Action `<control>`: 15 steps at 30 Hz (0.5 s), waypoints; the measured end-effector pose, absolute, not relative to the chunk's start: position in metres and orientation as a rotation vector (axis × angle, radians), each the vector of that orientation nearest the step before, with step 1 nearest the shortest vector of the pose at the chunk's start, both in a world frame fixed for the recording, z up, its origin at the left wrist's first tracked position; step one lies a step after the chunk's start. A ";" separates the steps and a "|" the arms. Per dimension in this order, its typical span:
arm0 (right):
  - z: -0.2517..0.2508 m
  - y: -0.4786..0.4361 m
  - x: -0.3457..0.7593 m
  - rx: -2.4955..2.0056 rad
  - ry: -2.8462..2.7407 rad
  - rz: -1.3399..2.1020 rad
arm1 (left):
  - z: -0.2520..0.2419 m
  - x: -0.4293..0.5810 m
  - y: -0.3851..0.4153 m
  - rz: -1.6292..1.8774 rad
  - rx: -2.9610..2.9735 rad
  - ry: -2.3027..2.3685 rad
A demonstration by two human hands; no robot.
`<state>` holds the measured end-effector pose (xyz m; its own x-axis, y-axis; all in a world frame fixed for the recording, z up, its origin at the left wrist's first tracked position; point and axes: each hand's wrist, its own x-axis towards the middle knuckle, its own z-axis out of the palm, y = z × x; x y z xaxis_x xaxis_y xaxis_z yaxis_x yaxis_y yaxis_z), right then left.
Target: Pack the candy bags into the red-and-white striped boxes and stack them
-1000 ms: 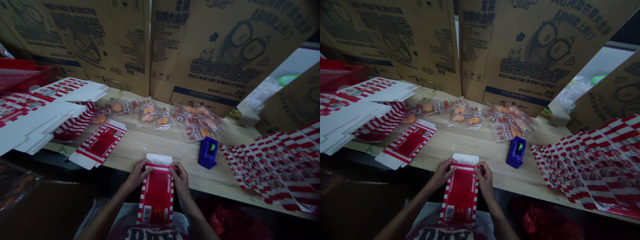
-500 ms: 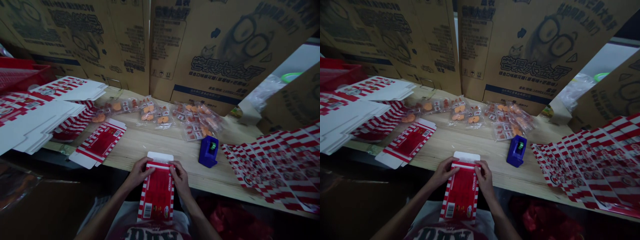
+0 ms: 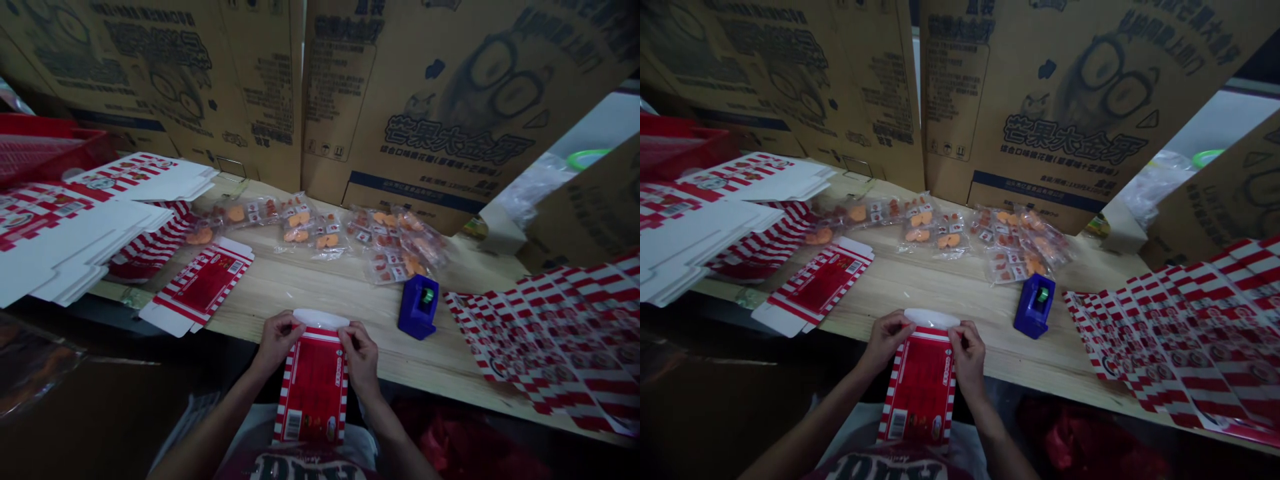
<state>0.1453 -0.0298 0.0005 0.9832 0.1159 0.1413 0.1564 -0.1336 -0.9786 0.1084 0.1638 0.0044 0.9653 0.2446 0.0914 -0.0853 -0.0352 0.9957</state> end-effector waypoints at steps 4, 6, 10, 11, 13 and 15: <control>0.002 -0.027 0.143 -1.718 -0.224 -0.056 | 0.004 0.107 0.161 0.277 1.595 0.155; 0.001 -0.027 0.142 -1.686 -0.182 -0.059 | 0.003 0.106 0.159 0.269 1.590 0.190; 0.000 -0.030 0.145 -1.589 -0.050 -0.010 | 0.002 0.104 0.158 0.251 1.549 0.265; 0.000 -0.032 0.147 -1.586 -0.076 0.052 | 0.003 0.104 0.160 0.229 1.544 0.253; 0.002 -0.035 0.152 -1.577 -0.179 0.201 | 0.005 0.106 0.165 0.165 1.551 0.193; 0.004 -0.038 0.157 -1.532 -0.252 0.308 | 0.008 0.108 0.172 0.113 1.620 0.093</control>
<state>0.1566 -0.0384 0.0043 0.9359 0.3509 -0.0316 -0.0389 0.0136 -0.9992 0.1077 0.1717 0.0082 0.9915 0.1291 0.0159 -0.0091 -0.0526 0.9986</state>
